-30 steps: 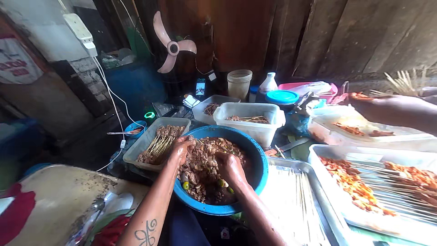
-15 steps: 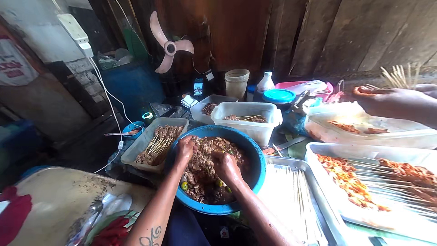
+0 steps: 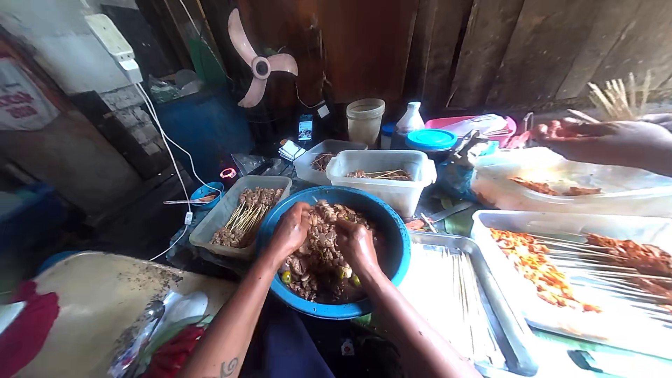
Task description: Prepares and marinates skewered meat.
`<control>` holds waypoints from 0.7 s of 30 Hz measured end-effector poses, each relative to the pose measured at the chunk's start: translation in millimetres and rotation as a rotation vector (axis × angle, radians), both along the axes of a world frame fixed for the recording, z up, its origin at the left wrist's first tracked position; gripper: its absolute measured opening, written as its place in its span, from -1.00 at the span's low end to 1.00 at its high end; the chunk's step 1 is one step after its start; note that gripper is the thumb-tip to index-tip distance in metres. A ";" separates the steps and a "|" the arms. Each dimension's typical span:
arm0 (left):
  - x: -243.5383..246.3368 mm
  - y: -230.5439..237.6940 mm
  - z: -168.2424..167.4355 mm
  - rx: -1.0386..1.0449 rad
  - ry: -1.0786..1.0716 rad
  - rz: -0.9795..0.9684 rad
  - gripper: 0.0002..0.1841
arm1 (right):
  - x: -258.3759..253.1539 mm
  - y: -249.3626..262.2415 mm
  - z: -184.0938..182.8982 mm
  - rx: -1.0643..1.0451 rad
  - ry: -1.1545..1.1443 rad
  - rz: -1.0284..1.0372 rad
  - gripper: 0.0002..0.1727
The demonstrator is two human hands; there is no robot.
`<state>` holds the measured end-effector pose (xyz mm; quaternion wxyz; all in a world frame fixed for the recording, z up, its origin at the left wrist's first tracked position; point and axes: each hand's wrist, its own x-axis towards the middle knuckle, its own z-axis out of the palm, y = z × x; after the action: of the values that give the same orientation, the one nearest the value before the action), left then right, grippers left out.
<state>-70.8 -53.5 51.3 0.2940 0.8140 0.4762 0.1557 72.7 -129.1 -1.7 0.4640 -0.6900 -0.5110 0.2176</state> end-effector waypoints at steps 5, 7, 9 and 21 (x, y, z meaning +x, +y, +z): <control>-32.4 -13.7 -10.8 -0.082 0.510 -0.352 -0.70 | 8.9 -5.5 -2.5 0.061 0.112 -0.096 -0.72; -44.0 -6.6 -23.3 -0.058 0.474 -0.303 -0.74 | 7.9 -5.8 -2.5 0.045 0.122 -0.085 -0.74; -50.0 2.1 -24.4 -0.092 0.336 -0.200 -0.83 | 6.5 -4.2 -5.2 0.039 0.089 -0.068 -0.76; -51.5 7.6 -25.4 -0.144 0.151 -0.122 -0.81 | 3.7 -1.9 -5.9 -0.039 0.002 -0.006 -0.76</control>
<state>-122.3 -45.9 25.9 0.3239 0.8276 0.4567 0.0411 76.4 -131.0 -7.6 0.4517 -0.7003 -0.5042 0.2266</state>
